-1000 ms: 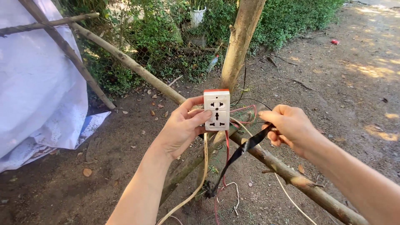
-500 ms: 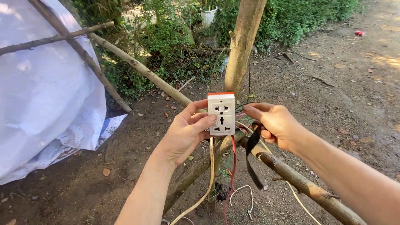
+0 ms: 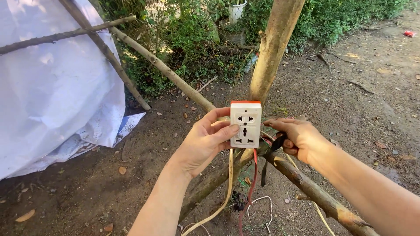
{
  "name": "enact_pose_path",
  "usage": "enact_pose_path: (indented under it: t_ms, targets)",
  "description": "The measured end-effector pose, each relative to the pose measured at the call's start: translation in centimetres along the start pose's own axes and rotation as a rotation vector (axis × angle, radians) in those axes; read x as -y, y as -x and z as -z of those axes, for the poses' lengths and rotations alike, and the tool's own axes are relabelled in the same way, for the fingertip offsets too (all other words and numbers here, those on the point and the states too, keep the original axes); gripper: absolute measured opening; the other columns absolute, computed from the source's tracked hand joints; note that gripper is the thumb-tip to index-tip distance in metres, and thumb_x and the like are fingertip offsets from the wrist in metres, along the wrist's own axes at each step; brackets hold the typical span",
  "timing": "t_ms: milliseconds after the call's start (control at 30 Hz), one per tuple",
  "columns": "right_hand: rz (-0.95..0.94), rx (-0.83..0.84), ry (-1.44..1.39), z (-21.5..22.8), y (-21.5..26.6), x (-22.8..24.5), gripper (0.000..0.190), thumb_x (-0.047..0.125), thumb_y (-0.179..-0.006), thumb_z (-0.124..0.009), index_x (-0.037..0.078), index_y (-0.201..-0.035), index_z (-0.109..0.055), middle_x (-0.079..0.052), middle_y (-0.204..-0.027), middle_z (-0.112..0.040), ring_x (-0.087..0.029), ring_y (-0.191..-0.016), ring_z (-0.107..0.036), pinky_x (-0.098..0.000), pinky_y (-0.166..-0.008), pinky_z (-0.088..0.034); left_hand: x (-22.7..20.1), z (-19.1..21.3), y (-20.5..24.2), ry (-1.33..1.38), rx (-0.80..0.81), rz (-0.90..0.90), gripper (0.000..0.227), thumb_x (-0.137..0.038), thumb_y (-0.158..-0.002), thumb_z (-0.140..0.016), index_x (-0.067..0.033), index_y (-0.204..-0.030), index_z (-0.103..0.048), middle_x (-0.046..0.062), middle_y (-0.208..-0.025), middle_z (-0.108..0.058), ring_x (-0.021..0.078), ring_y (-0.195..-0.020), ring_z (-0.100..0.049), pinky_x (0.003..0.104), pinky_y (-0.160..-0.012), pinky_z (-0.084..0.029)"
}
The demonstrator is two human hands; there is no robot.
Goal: Securing an electrical outlet to a wooden branch structure using electrical tape and routing the wires along the frame.
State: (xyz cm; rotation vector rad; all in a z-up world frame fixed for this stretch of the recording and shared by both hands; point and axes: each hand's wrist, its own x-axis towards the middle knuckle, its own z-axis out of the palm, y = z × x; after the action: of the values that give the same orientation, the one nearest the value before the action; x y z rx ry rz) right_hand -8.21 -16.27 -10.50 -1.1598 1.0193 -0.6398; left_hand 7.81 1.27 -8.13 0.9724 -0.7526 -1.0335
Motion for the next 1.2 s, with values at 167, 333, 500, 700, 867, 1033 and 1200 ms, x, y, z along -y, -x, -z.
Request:
enact_pose_path:
  t_ms: [167,333,500,700,867,1033,1200]
  targets:
    - [-0.189,0.049,-0.138,-0.5,-1.1,-0.4,0.018,0.008,-0.092,-0.075,0.001,-0.091,-0.059,-0.001,-0.058,-0.04,-0.002,-0.033,-0.03,-0.0144,-0.029,-0.016,0.0,0.0,-0.2,0.003,0.005,-0.002,0.057,-0.012,-0.088,-0.08,-0.0047,-0.141,-0.061,0.021,-0.115,-0.069,0.0256,-0.099,-0.073,0.038,-0.082,-0.064]
    - [-0.322,0.117,-0.203,-1.4,-1.0,1.0,0.024,0.007,-0.092,-0.072,0.005,-0.079,-0.052,0.009,-0.058,-0.033,0.004,-0.033,-0.03,-0.0096,-0.029,-0.015,0.1,0.4,-0.4,-0.004,0.01,0.0,0.057,-0.012,-0.089,-0.08,-0.0036,-0.142,-0.06,0.021,-0.117,-0.069,0.0251,-0.101,-0.071,0.037,-0.083,-0.063]
    - [-0.159,0.093,0.037,1.0,-1.3,-0.6,0.023,0.012,-0.094,-0.078,-0.005,-0.092,-0.063,-0.004,-0.057,-0.042,-0.003,-0.03,-0.028,-0.0182,-0.025,-0.015,-0.3,-0.2,0.1,-0.004,0.016,0.003,0.057,-0.012,-0.089,-0.079,-0.0036,-0.141,-0.06,0.021,-0.115,-0.069,0.0266,-0.102,-0.072,0.038,-0.083,-0.064]
    - [0.194,0.016,0.676,-0.3,6.2,5.3,0.029,0.016,-0.097,-0.074,-0.007,-0.116,-0.077,-0.022,-0.052,-0.06,-0.022,-0.026,-0.044,-0.0288,-0.023,-0.027,-0.9,-0.9,0.6,-0.034,0.002,0.023,0.054,-0.01,-0.089,-0.077,-0.0045,-0.14,-0.061,0.02,-0.115,-0.07,0.026,-0.101,-0.072,0.038,-0.084,-0.063]
    - [0.416,0.018,0.987,-0.6,5.6,4.7,0.038,0.018,-0.094,-0.076,0.005,-0.13,-0.072,-0.017,-0.06,-0.07,-0.025,-0.048,-0.068,-0.033,-0.051,-0.055,-0.6,-0.5,0.7,-0.031,-0.008,0.019,0.054,-0.01,-0.088,-0.078,-0.0049,-0.139,-0.062,0.021,-0.116,-0.071,0.0274,-0.102,-0.072,0.039,-0.083,-0.064]
    - [0.345,-0.012,1.233,-0.7,5.0,2.9,0.039,0.031,-0.101,-0.066,0.024,-0.139,-0.069,-0.012,-0.082,-0.082,-0.027,-0.077,-0.082,-0.0421,-0.075,-0.065,-0.4,-0.1,0.9,-0.025,-0.011,0.013,0.056,-0.009,-0.089,-0.078,-0.0048,-0.142,-0.06,0.023,-0.118,-0.07,0.0278,-0.102,-0.073,0.04,-0.084,-0.065]
    - [0.37,-0.003,1.42,-0.3,1.8,2.7,0.03,0.03,-0.106,-0.055,0.023,-0.131,-0.071,-0.015,-0.108,-0.081,-0.037,-0.102,-0.078,-0.0537,-0.091,-0.062,-0.6,-0.5,1.1,-0.052,-0.012,0.013,0.057,-0.01,-0.089,-0.077,-0.0038,-0.142,-0.059,0.024,-0.12,-0.07,0.0274,-0.103,-0.072,0.039,-0.083,-0.064]
